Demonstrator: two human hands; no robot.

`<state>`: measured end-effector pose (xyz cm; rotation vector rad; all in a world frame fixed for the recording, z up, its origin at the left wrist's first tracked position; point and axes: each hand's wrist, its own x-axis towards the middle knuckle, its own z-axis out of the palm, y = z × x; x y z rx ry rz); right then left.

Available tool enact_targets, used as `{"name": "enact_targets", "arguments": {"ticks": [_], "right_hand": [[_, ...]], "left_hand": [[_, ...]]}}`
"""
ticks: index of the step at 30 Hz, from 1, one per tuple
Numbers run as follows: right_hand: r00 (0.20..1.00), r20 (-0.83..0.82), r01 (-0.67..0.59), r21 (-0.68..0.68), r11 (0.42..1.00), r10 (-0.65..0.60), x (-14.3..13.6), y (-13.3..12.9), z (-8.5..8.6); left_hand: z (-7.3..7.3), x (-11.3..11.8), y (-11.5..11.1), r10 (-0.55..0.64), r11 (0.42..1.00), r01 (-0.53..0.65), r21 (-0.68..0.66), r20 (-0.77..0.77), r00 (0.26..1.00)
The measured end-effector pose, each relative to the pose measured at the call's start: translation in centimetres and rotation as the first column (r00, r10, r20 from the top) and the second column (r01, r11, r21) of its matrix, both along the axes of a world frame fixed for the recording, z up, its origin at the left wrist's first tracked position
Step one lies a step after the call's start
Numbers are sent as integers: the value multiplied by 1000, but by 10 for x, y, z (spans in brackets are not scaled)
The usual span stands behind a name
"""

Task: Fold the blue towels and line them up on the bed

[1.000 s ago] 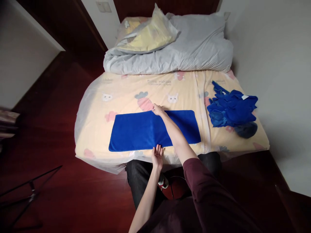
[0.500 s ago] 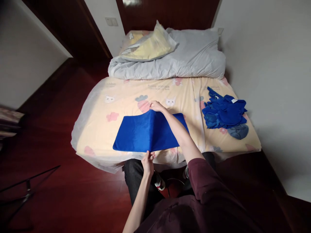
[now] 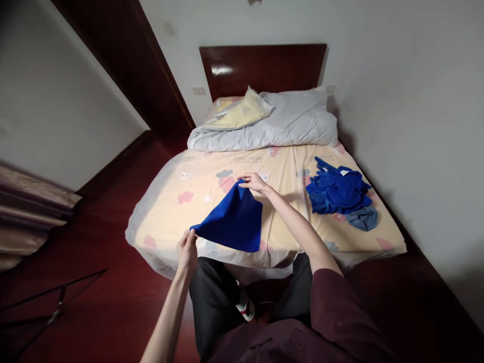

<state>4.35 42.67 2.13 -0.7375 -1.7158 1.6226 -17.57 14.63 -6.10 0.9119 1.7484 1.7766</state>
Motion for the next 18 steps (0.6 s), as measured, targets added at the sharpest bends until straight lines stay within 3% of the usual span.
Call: {"name": "enact_targets", "arguments": {"ticks": [5,10,14,18], "right_hand": [[984,-77,164,43,985,-161,65,-24,35],[948,-158,284,15,959,-278,122,-52,58],[934,-175,316,3,949,-310,155,-79,73],[912,-168,381,18,924,-373,180,-104,84]], "left_hand": [[58,-14,17,-100,988,100,121,-7,995],[108,-10,32,-129,980,127,152,2,992],[142,3,42,-188,971,186,153,0,982],[165,15,51,-262,949,255,187,17,965]]}}
